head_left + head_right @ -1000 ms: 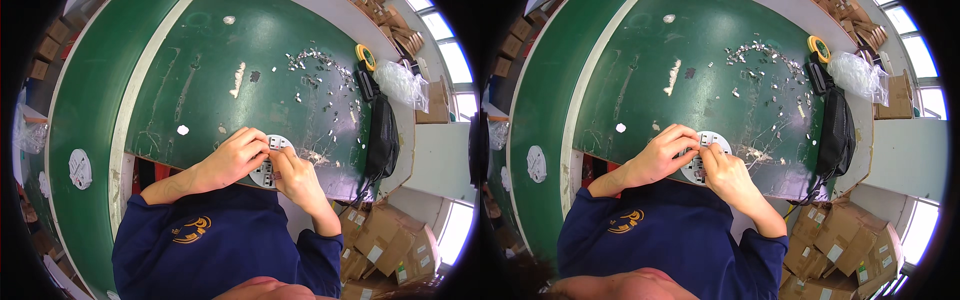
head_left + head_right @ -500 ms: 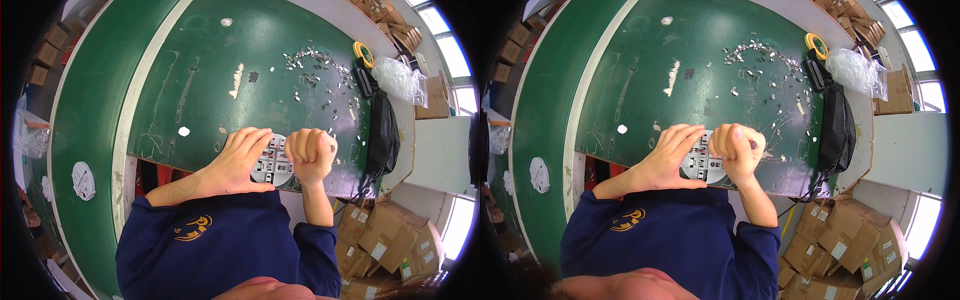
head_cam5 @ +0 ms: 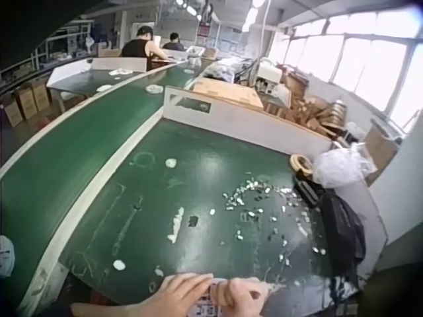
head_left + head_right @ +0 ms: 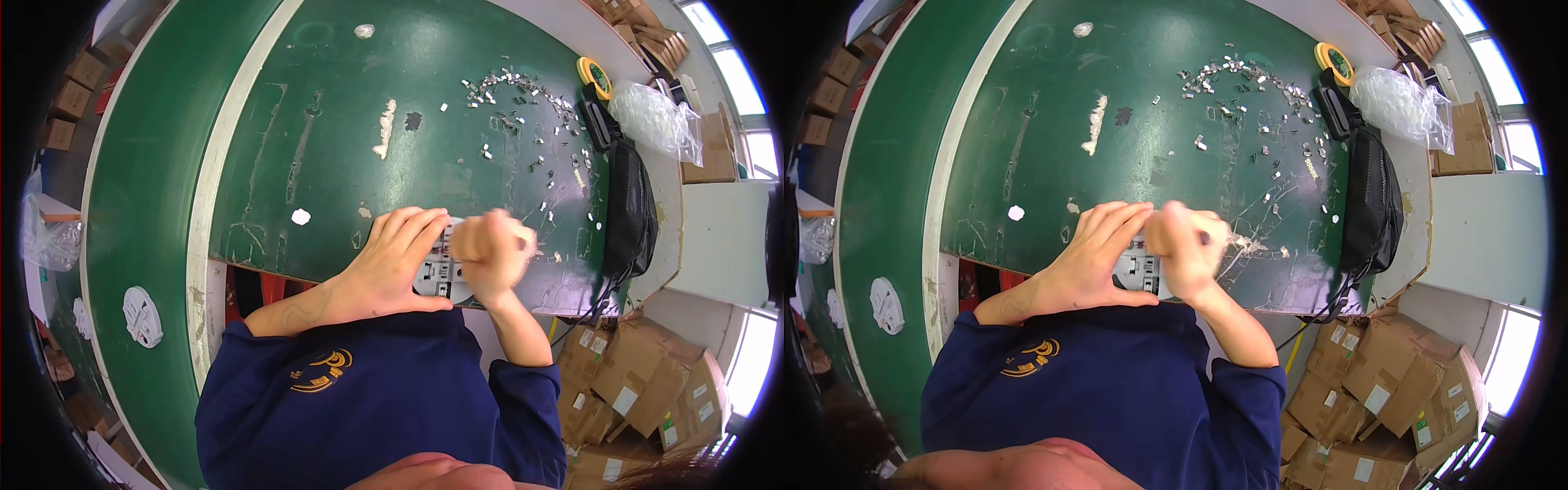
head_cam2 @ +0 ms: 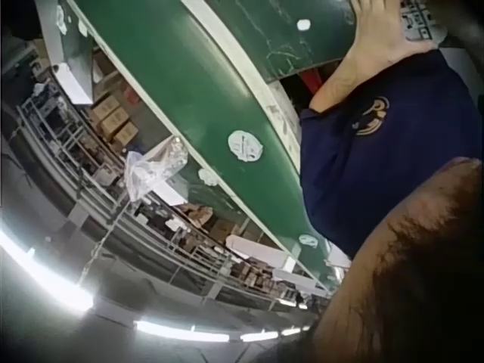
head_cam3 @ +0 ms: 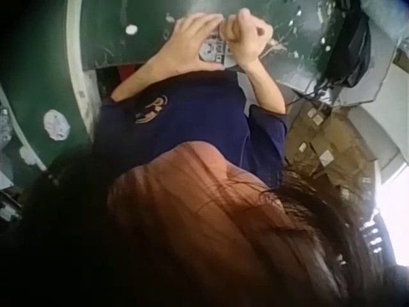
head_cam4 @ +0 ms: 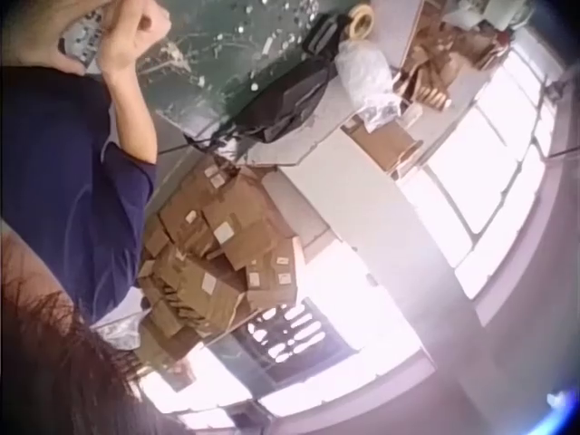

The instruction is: Assembling small mechanical components onto a circular base using manual tools at a factory workbench.

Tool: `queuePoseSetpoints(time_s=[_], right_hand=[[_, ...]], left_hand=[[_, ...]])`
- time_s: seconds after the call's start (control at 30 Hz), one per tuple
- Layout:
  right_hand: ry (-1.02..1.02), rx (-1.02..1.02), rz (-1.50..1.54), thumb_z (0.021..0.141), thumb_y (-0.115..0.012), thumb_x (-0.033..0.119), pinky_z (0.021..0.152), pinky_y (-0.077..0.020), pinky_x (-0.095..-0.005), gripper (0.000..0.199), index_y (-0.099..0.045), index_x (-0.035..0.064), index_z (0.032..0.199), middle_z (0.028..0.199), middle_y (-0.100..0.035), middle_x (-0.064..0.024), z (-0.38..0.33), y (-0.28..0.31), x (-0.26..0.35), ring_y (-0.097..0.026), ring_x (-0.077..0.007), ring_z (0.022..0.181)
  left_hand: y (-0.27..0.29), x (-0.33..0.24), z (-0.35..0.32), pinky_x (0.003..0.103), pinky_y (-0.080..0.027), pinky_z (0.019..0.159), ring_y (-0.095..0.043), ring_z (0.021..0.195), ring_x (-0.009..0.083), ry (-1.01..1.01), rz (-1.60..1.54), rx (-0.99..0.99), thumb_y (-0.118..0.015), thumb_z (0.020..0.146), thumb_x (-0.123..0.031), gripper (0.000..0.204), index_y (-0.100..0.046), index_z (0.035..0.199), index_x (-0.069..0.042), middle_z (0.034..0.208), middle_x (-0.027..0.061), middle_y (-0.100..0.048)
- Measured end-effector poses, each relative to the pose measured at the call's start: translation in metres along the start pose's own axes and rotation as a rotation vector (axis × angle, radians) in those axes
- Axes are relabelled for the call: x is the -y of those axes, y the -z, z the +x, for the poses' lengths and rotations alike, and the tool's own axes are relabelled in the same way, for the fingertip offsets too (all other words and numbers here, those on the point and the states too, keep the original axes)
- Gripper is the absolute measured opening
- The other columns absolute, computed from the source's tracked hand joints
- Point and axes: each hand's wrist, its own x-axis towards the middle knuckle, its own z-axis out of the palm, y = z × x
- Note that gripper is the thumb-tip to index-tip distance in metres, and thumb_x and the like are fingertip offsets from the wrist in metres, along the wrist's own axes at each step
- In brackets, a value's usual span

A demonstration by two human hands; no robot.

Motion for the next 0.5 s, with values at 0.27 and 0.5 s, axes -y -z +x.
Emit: queuePoseSetpoints(time_s=[0.27, 0.5], right_hand=[[0.104, 0.005, -0.007, 0.101, -0.048, 0.021, 0.042, -0.0242, -0.0309, 0.045, -0.039, 0.0048, 0.059, 0.05, -0.037, -0.0037, 0.003, 0.015, 0.01, -0.027, -0.0119, 0.043], [0.106, -0.073, -1.143, 0.091, -0.064, 0.011, 0.053, -0.0448, -0.0301, 0.015, -0.065, -0.0041, 0.093, 0.067, -0.057, -0.0109, 0.056, 0.067, 0.011, -0.057, -0.0177, 0.056]], left_hand=[[0.001, 0.0, -0.002, 0.047, -0.032, 0.107, -0.039, 0.129, 0.0361, 0.007, -0.008, -0.008, -0.086, 0.065, -0.041, 0.101, -0.038, 0.139, 0.008, 0.142, 0.0195, -0.042], [0.001, 0.001, -0.003, 0.047, -0.033, 0.108, -0.038, 0.129, 0.0371, 0.035, -0.039, -0.04, -0.086, 0.067, -0.041, 0.101, -0.037, 0.14, 0.009, 0.142, 0.0219, -0.04]])
